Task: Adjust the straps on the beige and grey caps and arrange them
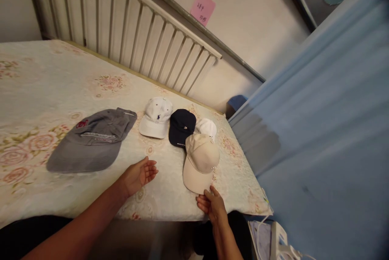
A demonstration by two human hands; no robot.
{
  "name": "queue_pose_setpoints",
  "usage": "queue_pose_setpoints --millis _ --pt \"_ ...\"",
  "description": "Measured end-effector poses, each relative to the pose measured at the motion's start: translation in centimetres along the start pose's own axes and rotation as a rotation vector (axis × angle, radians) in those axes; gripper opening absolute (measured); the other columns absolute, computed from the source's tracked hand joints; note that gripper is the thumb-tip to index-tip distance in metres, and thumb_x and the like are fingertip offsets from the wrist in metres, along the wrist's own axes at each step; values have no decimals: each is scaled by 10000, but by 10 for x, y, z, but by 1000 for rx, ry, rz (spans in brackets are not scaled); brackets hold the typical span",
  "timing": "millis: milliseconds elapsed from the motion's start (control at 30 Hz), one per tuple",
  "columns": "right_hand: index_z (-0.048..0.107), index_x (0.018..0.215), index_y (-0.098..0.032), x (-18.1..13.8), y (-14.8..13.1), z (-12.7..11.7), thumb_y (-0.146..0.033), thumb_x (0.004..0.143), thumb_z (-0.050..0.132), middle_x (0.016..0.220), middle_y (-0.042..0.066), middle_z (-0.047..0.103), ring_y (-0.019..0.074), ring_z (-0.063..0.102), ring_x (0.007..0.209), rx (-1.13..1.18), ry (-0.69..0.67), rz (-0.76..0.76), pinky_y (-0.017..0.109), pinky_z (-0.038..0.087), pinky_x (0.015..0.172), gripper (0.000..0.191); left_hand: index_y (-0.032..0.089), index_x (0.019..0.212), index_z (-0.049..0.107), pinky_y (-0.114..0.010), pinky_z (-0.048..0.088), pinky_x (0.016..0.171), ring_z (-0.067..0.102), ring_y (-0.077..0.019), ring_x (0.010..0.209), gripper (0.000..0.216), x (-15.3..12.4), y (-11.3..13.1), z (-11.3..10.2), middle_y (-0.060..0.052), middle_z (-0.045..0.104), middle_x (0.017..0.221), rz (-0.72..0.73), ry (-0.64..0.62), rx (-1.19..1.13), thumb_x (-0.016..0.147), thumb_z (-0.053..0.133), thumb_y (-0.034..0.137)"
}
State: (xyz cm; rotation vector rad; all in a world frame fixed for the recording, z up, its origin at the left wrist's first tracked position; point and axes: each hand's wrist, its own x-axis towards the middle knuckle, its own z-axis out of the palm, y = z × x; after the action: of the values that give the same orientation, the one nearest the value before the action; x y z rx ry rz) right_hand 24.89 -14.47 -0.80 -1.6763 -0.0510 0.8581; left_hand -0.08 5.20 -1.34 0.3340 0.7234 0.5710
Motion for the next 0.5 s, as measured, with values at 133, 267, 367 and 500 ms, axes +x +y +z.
queue_pose_setpoints --millis 133,267,367,500 --pt "405 1256 -136 -10 12 4 -263 680 658 456 -88 539 138 545 377 -30 123 -155 249 473 398 641 120 796 616 -240 524 595 640 -144 628 210 0 0 0 -56 632 668 4 -1 -6 877 535 296" --pt "578 1023 -156 -35 28 24 -294 723 589 414 -104 448 106 452 368 -209 51 -438 217 399 397 330 116 792 609 -240 520 589 635 -139 607 201 -2 -1 1 -55 631 650 17 15 6 876 534 282" --pt "631 922 -176 -50 34 49 -288 767 544 508 -55 526 123 512 448 -341 -61 -548 236 424 466 211 116 791 601 -237 512 576 629 -134 587 193 -3 -1 0 -54 632 642 32 -2 23 880 524 269" --pt "664 904 -203 -51 38 81 -207 798 503 733 25 648 160 597 635 -526 -235 -850 273 465 624 193 116 789 596 -231 504 566 628 -133 576 175 -4 3 -2 -54 631 627 79 8 56 873 528 253"
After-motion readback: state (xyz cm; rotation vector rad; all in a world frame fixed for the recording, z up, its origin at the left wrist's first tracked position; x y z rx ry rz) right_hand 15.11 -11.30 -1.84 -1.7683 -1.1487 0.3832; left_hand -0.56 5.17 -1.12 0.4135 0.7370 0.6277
